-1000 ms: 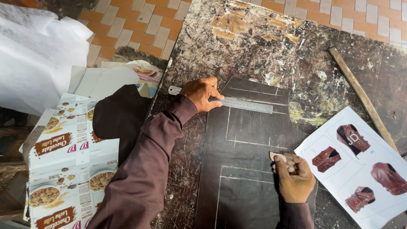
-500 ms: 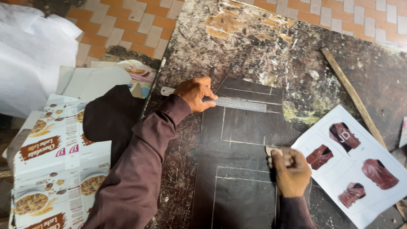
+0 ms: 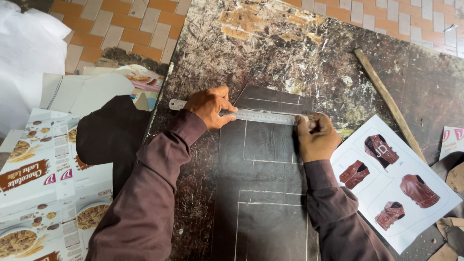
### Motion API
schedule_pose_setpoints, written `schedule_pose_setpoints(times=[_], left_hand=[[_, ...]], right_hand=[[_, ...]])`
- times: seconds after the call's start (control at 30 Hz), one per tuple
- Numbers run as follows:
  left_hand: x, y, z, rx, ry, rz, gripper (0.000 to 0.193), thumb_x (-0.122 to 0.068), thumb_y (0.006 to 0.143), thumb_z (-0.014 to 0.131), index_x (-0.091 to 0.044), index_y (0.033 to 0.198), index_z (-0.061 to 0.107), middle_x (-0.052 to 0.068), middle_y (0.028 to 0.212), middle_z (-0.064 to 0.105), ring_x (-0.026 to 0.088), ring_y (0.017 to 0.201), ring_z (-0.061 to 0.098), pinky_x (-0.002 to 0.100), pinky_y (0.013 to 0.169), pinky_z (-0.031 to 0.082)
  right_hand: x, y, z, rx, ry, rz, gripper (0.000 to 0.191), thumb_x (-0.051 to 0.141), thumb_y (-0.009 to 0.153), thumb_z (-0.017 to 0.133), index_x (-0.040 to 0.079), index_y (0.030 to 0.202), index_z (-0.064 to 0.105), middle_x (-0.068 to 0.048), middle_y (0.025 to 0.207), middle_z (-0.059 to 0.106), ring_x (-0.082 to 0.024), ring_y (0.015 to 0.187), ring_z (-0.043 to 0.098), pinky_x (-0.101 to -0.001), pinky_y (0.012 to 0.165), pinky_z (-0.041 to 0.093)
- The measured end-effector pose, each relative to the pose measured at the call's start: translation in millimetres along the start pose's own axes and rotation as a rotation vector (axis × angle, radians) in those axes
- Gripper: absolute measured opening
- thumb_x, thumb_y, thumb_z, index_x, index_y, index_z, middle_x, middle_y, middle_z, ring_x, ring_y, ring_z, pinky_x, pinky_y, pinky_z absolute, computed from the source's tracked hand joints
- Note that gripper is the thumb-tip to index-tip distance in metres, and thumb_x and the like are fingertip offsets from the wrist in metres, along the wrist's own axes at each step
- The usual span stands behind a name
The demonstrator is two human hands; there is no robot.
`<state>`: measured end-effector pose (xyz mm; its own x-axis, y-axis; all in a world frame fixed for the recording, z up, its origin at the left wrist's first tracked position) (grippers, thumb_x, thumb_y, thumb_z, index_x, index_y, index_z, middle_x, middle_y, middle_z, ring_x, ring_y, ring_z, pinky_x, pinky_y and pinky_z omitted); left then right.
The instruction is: The person uses a metal ruler and chalk to draw straight lines on a large sheet of dark paper, referencing a printed image of a leather vest. They briefly handle a black leather jacket with another person before returning to mark the paper.
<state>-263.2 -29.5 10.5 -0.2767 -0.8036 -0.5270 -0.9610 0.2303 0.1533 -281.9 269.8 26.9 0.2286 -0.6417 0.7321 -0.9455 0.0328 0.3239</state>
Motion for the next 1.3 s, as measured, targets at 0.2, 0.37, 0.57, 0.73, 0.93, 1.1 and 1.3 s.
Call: schedule_pose_setpoints(times=[0.2, 0.37, 0.57, 0.73, 0.93, 1.1, 1.3], left_hand=[[1.6, -0.3, 2.1, 0.012, 0.015, -0.011, 0.021, -0.034, 0.076, 0.088, -0.022, 0.093, 0.083, -0.004, 0.085, 0.06, 0.015, 0.071, 0.061, 0.035, 0.061, 0.05], [-13.7, -2.0, -9.4, -0.012, -0.073, -0.024, 0.022, -0.025, 0.077, 0.086, -0.02, 0.097, 0.082, -0.001, 0.09, 0.064, 0.016, 0.075, 0.061, 0.033, 0.064, 0.053], [-64.8, -41.2, 31.5, -0.047, -0.372, -0.194, 0.051, -0.001, 0.094, 0.057, -0.021, 0.141, 0.061, 0.01, 0.107, 0.068, 0.022, 0.082, 0.066, 0.032, 0.073, 0.059], [-140.1, -34.7, 76.6, -0.213, -0.574, -0.101, 0.053, -0.009, 0.085, 0.076, -0.009, 0.137, 0.064, 0.013, 0.107, 0.073, 0.024, 0.089, 0.073, 0.035, 0.081, 0.06], [-166.5, -23.9, 98.9, 0.02, -0.325, -0.226, 0.084, -0.041, 0.078, 0.086, -0.008, 0.146, 0.049, 0.017, 0.117, 0.062, 0.028, 0.089, 0.066, 0.04, 0.075, 0.056], [-153.8, -10.2, 89.6, 0.161, 0.166, -0.131, 0.111, -0.079, 0.067, 0.079, -0.017, 0.152, 0.043, 0.015, 0.144, 0.043, 0.033, 0.126, 0.049, 0.052, 0.096, 0.048], [-143.3, 12.3, 100.1, 0.146, 0.319, 0.104, 0.142, -0.101, 0.05, 0.065, -0.019, 0.159, 0.03, 0.003, 0.169, 0.019, 0.039, 0.155, 0.01, 0.069, 0.118, 0.011]], right_hand=[[7.6, 7.5, 7.2, 0.099, -0.092, -0.08, 0.014, 0.017, 0.096, 0.076, 0.004, 0.092, 0.074, -0.003, 0.075, 0.07, -0.008, 0.062, 0.062, -0.024, 0.059, 0.052], [8.9, -26.9, -33.9, 0.186, -0.121, 0.031, 0.022, 0.024, 0.09, 0.074, 0.003, 0.096, 0.076, -0.008, 0.077, 0.073, -0.014, 0.065, 0.065, -0.029, 0.062, 0.055], [-34.9, -126.6, -100.7, 0.047, 0.281, 0.435, 0.02, 0.012, 0.092, 0.079, -0.001, 0.105, 0.071, -0.003, 0.081, 0.068, -0.006, 0.067, 0.062, -0.0217, 0.06, 0.052], [-56.2, -169.4, -119.5, -0.019, 0.356, 0.479, 0.018, 0.007, 0.092, 0.077, -0.001, 0.107, 0.072, -0.004, 0.085, 0.07, -0.004, 0.069, 0.062, -0.019, 0.064, 0.051], [-63.0, -174.3, -135.7, -0.048, 0.339, 0.398, 0.021, 0.008, 0.09, 0.078, 0.0, 0.108, 0.071, -0.002, 0.09, 0.073, -0.003, 0.073, 0.064, -0.018, 0.066, 0.053], [-67.0, -171.5, -139.0, -0.006, 0.188, 0.366, 0.021, 0.009, 0.088, 0.08, 0.0, 0.106, 0.072, -0.004, 0.082, 0.072, -0.005, 0.068, 0.065, -0.0196, 0.062, 0.053], [-72.7, -171.4, -133.8, 0.024, 0.265, 0.363, 0.021, 0.009, 0.089, 0.077, 0.001, 0.107, 0.071, -0.002, 0.081, 0.07, -0.003, 0.068, 0.063, -0.0178, 0.059, 0.052]])
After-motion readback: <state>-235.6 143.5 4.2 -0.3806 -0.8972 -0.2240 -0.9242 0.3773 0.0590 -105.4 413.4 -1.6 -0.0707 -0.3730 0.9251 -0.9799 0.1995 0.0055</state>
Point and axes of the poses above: each hand's wrist, its own y-axis towards the middle knuckle, its own z-axis out of the palm, x = y × z, the point moved 10 cm from there along y, towards the middle knuckle
